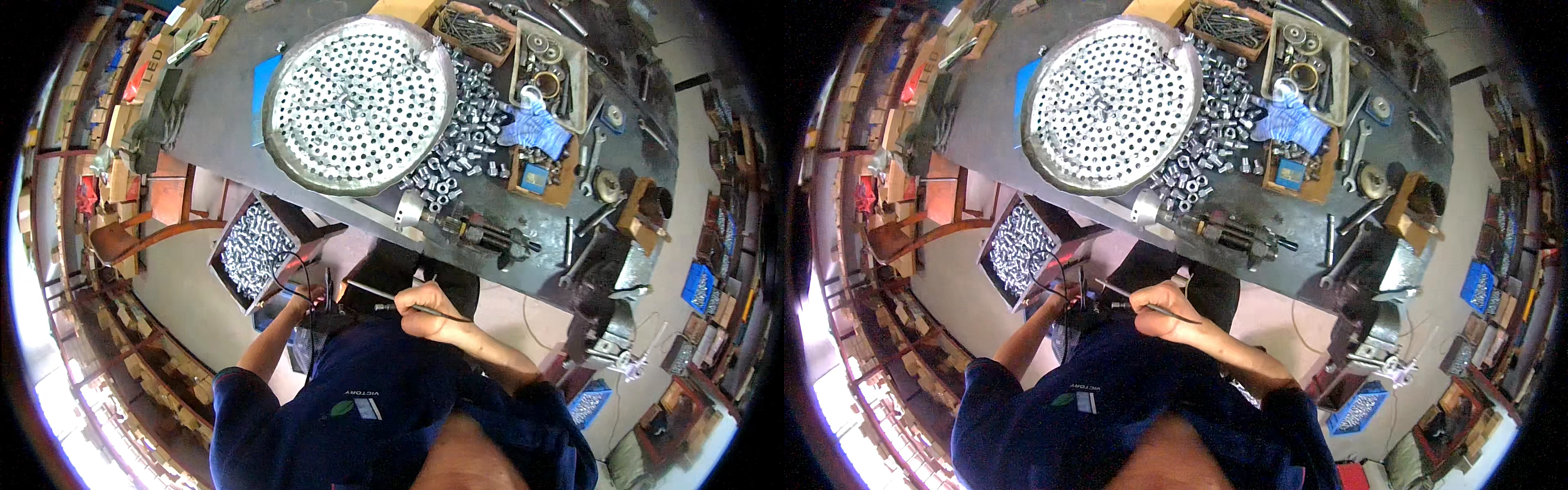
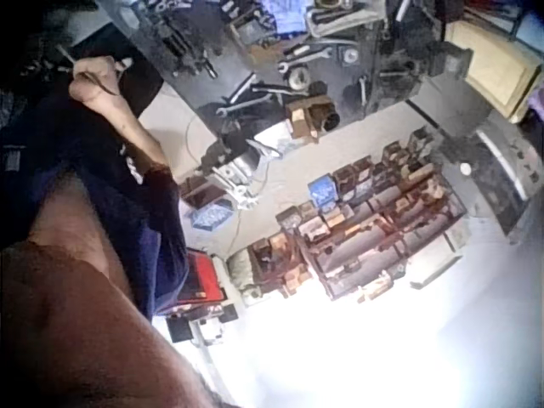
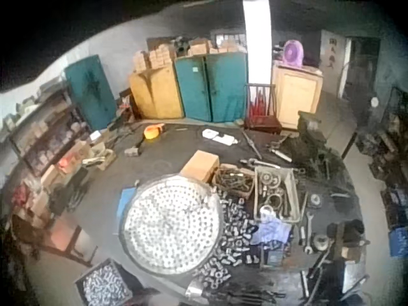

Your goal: The person assembles small metal hose fittings by hand and with a blow gun. The person picks up small metal components and assembles them together, then cleans or tests them using compressed air from a blow gun on a metal workbench.

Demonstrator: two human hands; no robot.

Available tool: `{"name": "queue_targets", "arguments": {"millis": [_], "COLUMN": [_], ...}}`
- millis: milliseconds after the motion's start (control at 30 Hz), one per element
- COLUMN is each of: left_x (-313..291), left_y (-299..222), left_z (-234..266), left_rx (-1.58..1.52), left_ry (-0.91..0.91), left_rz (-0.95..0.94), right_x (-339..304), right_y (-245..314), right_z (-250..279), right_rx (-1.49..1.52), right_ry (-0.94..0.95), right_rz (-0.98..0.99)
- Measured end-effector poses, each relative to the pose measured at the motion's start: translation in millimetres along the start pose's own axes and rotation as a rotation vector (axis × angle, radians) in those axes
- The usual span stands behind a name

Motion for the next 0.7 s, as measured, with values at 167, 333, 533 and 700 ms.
{"name": "queue_targets", "arguments": {"millis": [167, 333, 533, 700], "left_x": [67.6, 123.8, 79.2, 40.0], "left_y": [22.3, 31.5, 7.6, -40.7], "left_z": [15.7, 23.7, -15.1, 47.3], "left_rx": [-0.083, 0.016, -0.009, 0.044], "left_ry": [-0.023, -0.029, 0.184, 0.045], "left_rz": [-0.012, -0.223, -0.415, -0.586], "right_x": [15.0, 11.3, -25.0, -38.8], "right_y": [-50.2, -109.6, -128.3, -148.2], "right_z": [13.6, 2.7, -44.1, -68.8], "right_rx": [-0.004, -0.071, -0.158, -0.161], "right_ry": [-0.046, -0.136, -0.260, -0.360], "right_rz": [0.201, 0.229, 0.236, 0.210]}}
Point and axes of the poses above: each hand's wrist, its own x-axis towards the middle knuckle, its own z-axis out of the back of the hand, y = z × x, the point moved 9 cm from there along x, towards the middle knuckle, and after that the axes turned 13 degrees about -z, right-handed, at the moved point
